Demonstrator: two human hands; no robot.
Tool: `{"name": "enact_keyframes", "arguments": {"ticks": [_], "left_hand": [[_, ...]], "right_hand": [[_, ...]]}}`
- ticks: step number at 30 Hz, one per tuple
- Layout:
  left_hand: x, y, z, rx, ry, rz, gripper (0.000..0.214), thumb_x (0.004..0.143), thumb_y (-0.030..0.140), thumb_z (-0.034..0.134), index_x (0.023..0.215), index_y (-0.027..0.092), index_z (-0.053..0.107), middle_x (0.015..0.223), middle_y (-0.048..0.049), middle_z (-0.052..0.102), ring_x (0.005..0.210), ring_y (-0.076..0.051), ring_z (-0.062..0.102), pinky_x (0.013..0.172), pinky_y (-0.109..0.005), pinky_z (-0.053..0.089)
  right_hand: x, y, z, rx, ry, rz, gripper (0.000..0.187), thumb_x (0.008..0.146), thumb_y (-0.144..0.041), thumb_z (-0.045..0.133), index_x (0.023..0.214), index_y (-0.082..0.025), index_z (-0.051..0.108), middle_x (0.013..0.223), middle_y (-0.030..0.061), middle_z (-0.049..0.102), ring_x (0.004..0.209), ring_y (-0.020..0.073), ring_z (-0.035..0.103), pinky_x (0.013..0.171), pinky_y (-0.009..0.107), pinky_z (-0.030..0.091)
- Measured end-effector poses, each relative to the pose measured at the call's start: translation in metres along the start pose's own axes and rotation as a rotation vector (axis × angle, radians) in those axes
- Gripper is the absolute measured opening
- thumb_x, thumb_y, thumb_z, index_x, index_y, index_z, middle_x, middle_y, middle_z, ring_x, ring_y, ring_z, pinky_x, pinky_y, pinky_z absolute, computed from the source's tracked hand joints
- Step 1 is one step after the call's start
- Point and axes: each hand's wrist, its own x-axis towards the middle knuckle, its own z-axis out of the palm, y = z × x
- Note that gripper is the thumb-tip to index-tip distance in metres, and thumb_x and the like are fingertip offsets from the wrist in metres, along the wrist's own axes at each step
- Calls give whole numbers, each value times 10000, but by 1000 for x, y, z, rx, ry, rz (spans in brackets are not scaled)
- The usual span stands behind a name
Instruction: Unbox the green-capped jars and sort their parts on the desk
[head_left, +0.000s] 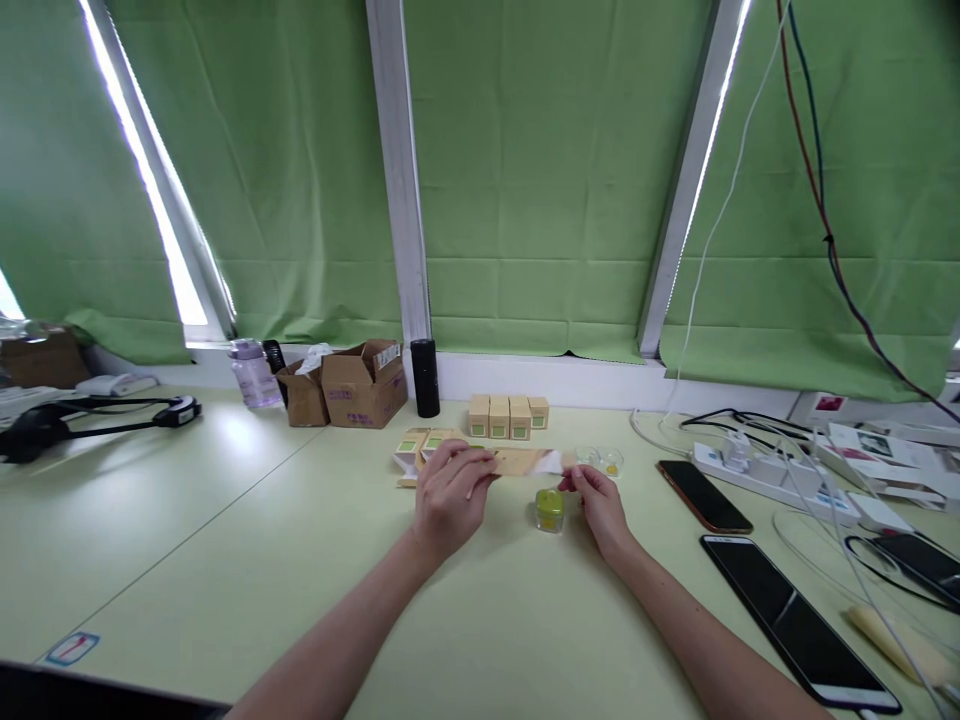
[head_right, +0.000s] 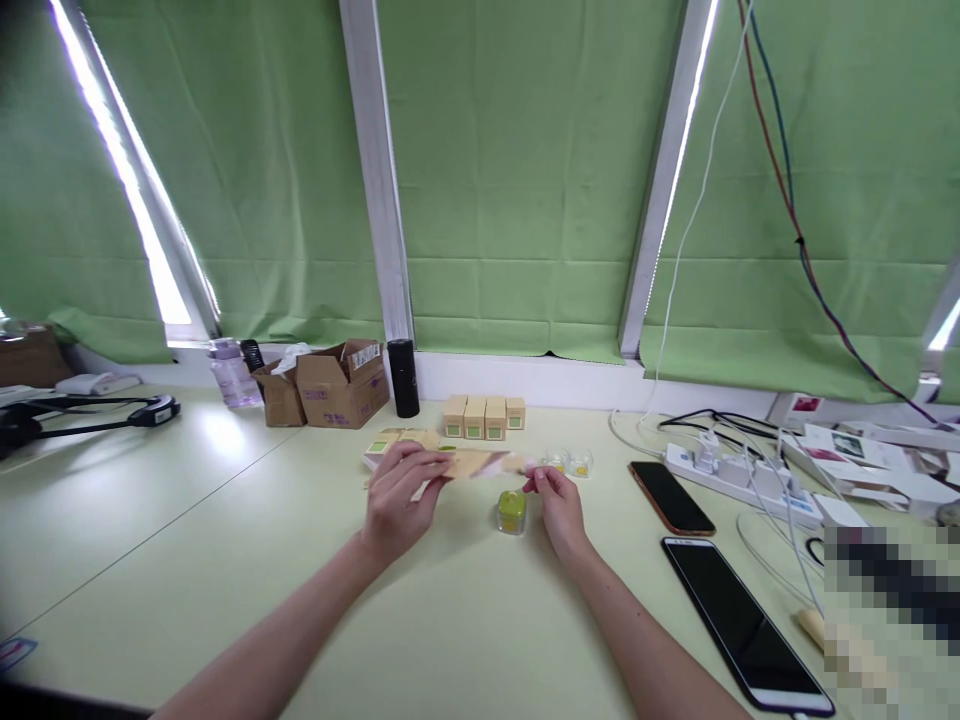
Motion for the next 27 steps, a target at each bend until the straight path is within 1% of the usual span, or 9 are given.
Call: {"name": "enact_keyframes", "arguments": {"ticks": [2,4,5,8,10,13,15,20,27], "left_hand": [[10,-1,-6,-39,-1,-197,43,872,255,714,840,226,723,841,-67,761,845,-243,655,790,-394,533],[18,-6,-16,-80,-39,-496,178,841,360,728,773,207,667,788,-40,712,681,-187,612,644,-320,502],[21,-10,-23,-137,-91,-631,241,828,414,730,753,202,644,764,-27,697,643,-170,607,604,-294,488],[19,-26,-48,-271,-182,-888,403,733,540,775,698,197,566,665,-6,656,563,-152,587,542,-264,444],[10,-37,-65,-279,-242,-1004,446,680,573,797,694,196,560,620,-5,650,512,-147,569,517,-262,420],[-8,-47,-84,-230,-331,-1080,448,656,581,794,698,191,577,623,-4,662,495,-133,549,505,-257,418],[-20,-50,-91,-196,-383,-1124,459,646,602,778,681,198,565,564,14,619,476,-136,530,483,-257,405],[-41,-58,-95,-145,-439,-1174,471,648,630,743,673,213,526,527,20,601,469,-150,530,485,-270,409],[-50,-70,-98,-67,-512,-1164,497,661,675,709,675,217,518,531,11,607,479,-158,530,523,-277,394]], "right_hand": [[0,1,-1,-28,-5,-2,570,723,-766,710,823,-207,756,740,65,739,807,263,645,704,339,448],[0,1,-1,-51,-6,5,609,718,-798,692,830,-203,754,756,75,742,819,267,642,704,339,439],[0,1,-1,-58,-6,10,622,717,-808,685,831,-201,752,764,78,741,825,269,640,707,338,434],[0,2,-1,-67,-13,16,637,717,-820,678,838,-199,752,777,85,739,842,275,632,731,347,432],[1,4,-1,-67,-17,9,636,717,-822,679,832,-200,753,775,84,735,845,278,628,765,360,437],[2,6,0,-59,-25,-9,637,713,-827,682,815,-203,753,764,78,729,842,274,621,832,383,444],[3,7,0,-52,-36,-18,644,707,-834,685,814,-203,754,758,74,724,838,272,618,861,394,445],[2,6,0,-51,-46,-13,660,689,-852,687,811,-207,757,762,78,725,836,275,619,858,396,452],[1,7,0,-59,-51,-17,632,721,-826,686,832,-209,766,775,76,728,843,274,623,860,395,457]]}}
